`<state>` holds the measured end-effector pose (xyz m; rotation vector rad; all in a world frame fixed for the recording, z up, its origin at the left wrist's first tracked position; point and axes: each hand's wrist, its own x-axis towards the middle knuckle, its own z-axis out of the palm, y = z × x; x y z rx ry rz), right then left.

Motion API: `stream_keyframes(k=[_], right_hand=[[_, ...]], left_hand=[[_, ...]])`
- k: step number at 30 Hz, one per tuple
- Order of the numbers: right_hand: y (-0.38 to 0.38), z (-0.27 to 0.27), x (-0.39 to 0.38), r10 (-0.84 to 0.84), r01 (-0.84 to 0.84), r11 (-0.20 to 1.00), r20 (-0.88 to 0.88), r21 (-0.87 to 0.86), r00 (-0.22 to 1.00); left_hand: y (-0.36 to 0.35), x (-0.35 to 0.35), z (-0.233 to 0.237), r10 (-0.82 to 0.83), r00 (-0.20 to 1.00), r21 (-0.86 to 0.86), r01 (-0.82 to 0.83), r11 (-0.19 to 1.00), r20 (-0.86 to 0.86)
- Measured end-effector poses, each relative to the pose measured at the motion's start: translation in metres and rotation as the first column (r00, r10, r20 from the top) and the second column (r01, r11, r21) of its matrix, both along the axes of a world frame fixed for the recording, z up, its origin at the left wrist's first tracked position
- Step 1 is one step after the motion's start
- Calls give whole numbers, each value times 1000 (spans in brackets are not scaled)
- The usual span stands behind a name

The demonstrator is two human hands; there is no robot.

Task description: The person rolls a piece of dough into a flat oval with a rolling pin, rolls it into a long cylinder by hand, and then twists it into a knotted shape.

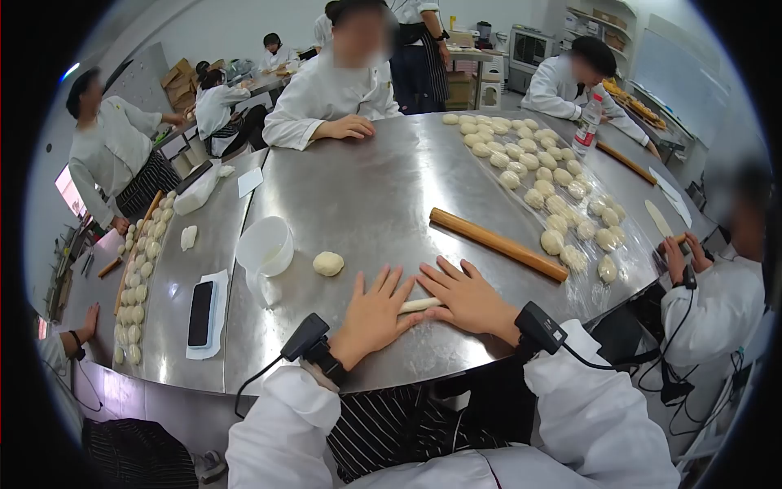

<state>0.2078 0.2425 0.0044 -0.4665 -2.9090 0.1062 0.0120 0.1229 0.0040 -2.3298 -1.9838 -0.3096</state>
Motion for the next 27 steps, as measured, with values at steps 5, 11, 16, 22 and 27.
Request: stream_keyframes(k=[5,11,16,22,27], right_hand=[[-49,11,75,-63,67,996,58,-62,996],[-19,9,70,-121,124,989,48,-80,992],[10,0,67,-118,113,985,-29,-130,993],[-31,14,116,-223,228,962,52,-152,973],[9,0,100,-224,222,974,-30,-47,974]], left_hand=[[-91,0,4,5,994,-89,5,996,105],[-51,-22,2,53,998,-38,-51,998,43],[-66,-39,6,72,988,-87,-60,994,139],[-116,-37,3,154,981,-115,-140,983,121],[-91,-42,-4,219,966,-11,-220,976,136]])
